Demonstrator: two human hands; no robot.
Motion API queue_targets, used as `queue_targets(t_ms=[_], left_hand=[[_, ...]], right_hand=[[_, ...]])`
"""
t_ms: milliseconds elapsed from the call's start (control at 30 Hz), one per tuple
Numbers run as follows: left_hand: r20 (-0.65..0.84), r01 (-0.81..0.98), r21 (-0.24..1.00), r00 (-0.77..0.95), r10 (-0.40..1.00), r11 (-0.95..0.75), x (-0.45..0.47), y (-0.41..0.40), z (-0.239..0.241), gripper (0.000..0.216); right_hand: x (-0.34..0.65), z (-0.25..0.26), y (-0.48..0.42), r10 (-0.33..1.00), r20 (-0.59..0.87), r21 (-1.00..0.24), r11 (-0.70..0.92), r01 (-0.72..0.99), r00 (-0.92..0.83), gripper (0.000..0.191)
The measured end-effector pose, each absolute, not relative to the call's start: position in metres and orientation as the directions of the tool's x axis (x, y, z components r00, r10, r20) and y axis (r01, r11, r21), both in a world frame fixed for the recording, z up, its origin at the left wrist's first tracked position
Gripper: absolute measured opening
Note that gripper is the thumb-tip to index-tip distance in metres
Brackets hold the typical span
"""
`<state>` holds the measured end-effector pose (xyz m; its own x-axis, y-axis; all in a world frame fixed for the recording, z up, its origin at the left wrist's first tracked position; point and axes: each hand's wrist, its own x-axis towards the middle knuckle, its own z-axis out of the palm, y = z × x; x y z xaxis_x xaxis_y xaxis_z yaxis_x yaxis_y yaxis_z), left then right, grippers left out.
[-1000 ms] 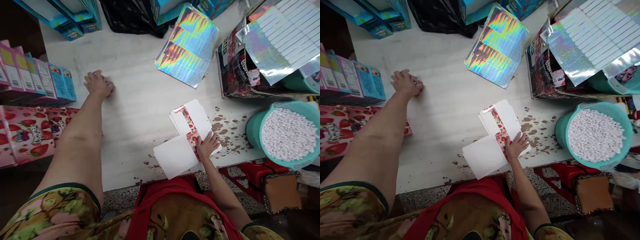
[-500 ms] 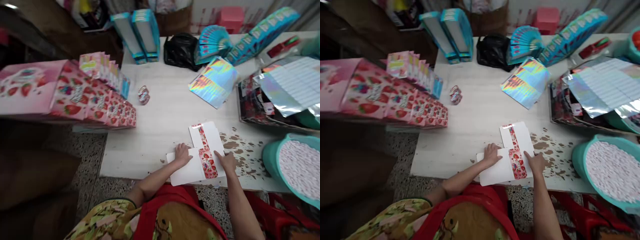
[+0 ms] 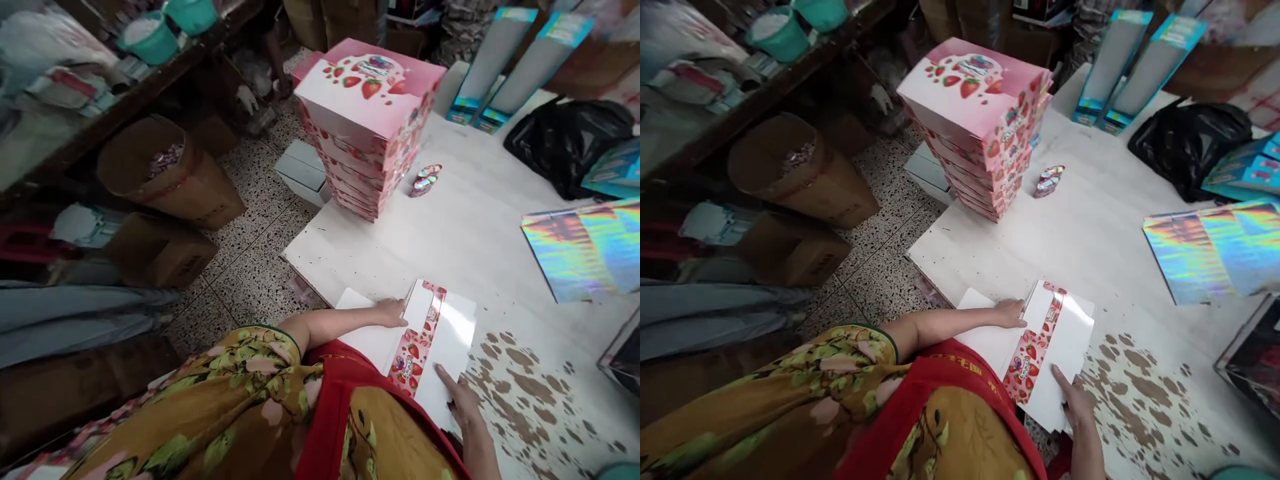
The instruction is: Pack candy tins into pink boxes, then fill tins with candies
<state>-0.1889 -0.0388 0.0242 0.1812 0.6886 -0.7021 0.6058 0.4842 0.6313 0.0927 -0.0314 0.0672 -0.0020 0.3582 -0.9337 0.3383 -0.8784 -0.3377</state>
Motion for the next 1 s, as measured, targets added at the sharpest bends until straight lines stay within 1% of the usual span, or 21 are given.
queue_targets(t_ms=[67, 133, 200, 267, 300, 367, 433, 467, 500, 567, 600, 633, 667, 700, 733, 767, 800, 867, 900, 933, 1000], left_hand=[[-0.674, 0.531, 0.683, 0.195, 0.712, 0.502, -0.201, -0.047, 0.024, 0.052], [-0.668, 0.49, 0.683, 0.12, 0.734, 0.541, -0.214, -0.057, 0.028, 0.054], [-0.673, 0.466, 0.659, 0.015, 0.739, 0.59, -0.23, -0.064, 0.04, 0.071], [-0.661, 0.498, 0.646, -0.014, 0.751, 0.578, -0.245, -0.065, 0.062, 0.084], [-0.648, 0.542, 0.643, 0.008, 0.762, 0.541, -0.253, -0.064, 0.079, 0.082], [-0.584, 0.646, 0.646, 0.074, 0.808, 0.407, -0.265, -0.059, 0.123, 0.063], [-0.425, 0.714, 0.662, 0.104, 0.899, 0.23, -0.276, -0.054, 0.179, 0.044], [-0.311, 0.738, 0.659, 0.086, 0.947, 0.149, -0.281, -0.054, 0.211, 0.038], [-0.17, 0.759, 0.648, 0.064, 0.983, 0.063, -0.288, -0.054, 0.243, 0.034], [0.107, 0.82, 0.569, 0.001, 0.994, -0.062, -0.311, -0.056, 0.307, 0.031], [0.211, 0.857, 0.508, -0.033, 0.977, -0.081, -0.327, -0.056, 0.338, 0.032], [0.292, 0.896, 0.44, -0.07, 0.954, -0.069, -0.347, -0.055, 0.366, 0.034], [0.359, 0.929, 0.37, -0.127, 0.925, -0.017, -0.371, -0.054, 0.392, 0.037], [0.42, 0.949, 0.308, -0.201, 0.885, 0.07, -0.397, -0.051, 0.415, 0.042], [0.479, 0.954, 0.253, -0.269, 0.835, 0.162, -0.425, -0.047, 0.434, 0.049], [0.508, 0.951, 0.209, -0.304, 0.806, 0.227, -0.453, -0.042, 0.448, 0.06], [0.507, 0.946, 0.196, -0.323, 0.799, 0.257, -0.478, -0.036, 0.456, 0.071], [0.455, 0.938, 0.193, -0.346, 0.82, 0.288, -0.519, -0.023, 0.455, 0.09], [0.413, 0.934, 0.204, -0.353, 0.839, 0.293, -0.533, -0.015, 0.445, 0.095], [0.357, 0.932, 0.219, -0.352, 0.865, 0.289, -0.542, -0.006, 0.429, 0.097], [0.217, 0.929, 0.261, -0.321, 0.922, 0.262, -0.548, 0.012, 0.389, 0.092]], right_hand=[[0.073, 0.077, -0.032, 0.284, -0.956, -0.292, -0.9, 0.322, -0.075, 0.076], [0.055, 0.089, -0.031, 0.274, -0.951, -0.306, -0.897, 0.319, -0.142, 0.074], [0.042, 0.105, -0.025, 0.334, -0.927, -0.373, -0.868, 0.329, -0.17, 0.068], [0.04, 0.127, -0.011, 0.43, -0.89, -0.455, -0.813, 0.364, -0.154, 0.063], [0.043, 0.14, -0.001, 0.472, -0.869, -0.49, -0.78, 0.389, -0.147, 0.062], [0.052, 0.17, 0.023, 0.567, -0.814, -0.561, -0.705, 0.435, -0.13, 0.063], [0.058, 0.205, 0.051, 0.674, -0.732, -0.636, -0.623, 0.456, -0.1, 0.073], [0.056, 0.225, 0.064, 0.739, -0.671, -0.679, -0.576, 0.455, -0.066, 0.079], [0.049, 0.245, 0.077, 0.804, -0.593, -0.727, -0.519, 0.449, -0.03, 0.086], [0.018, 0.29, 0.101, 0.903, -0.429, -0.809, -0.385, 0.445, 0.0, 0.092], [-0.007, 0.313, 0.112, 0.934, -0.357, -0.842, -0.305, 0.445, -0.036, 0.089], [-0.036, 0.336, 0.122, 0.948, -0.305, -0.862, -0.233, 0.451, -0.093, 0.082], [-0.071, 0.356, 0.132, 0.954, -0.254, -0.876, -0.157, 0.456, -0.16, 0.071], [-0.108, 0.374, 0.142, 0.948, -0.224, -0.896, -0.11, 0.431, -0.224, 0.064], [-0.147, 0.388, 0.152, 0.932, -0.191, -0.926, -0.067, 0.372, -0.308, 0.058], [-0.186, 0.398, 0.161, 0.91, -0.164, -0.956, -0.051, 0.29, -0.381, 0.052], [-0.225, 0.402, 0.169, 0.886, -0.142, -0.976, -0.051, 0.213, -0.442, 0.046], [-0.293, 0.399, 0.179, 0.83, -0.174, -0.984, -0.133, 0.115, -0.529, 0.035], [-0.32, 0.392, 0.181, 0.816, -0.189, -0.982, -0.17, 0.085, -0.546, 0.031], [-0.343, 0.383, 0.181, 0.83, -0.219, -0.976, -0.196, 0.1, -0.513, 0.029], [-0.372, 0.365, 0.179, 0.851, -0.221, -0.974, -0.171, 0.147, -0.477, 0.027]])
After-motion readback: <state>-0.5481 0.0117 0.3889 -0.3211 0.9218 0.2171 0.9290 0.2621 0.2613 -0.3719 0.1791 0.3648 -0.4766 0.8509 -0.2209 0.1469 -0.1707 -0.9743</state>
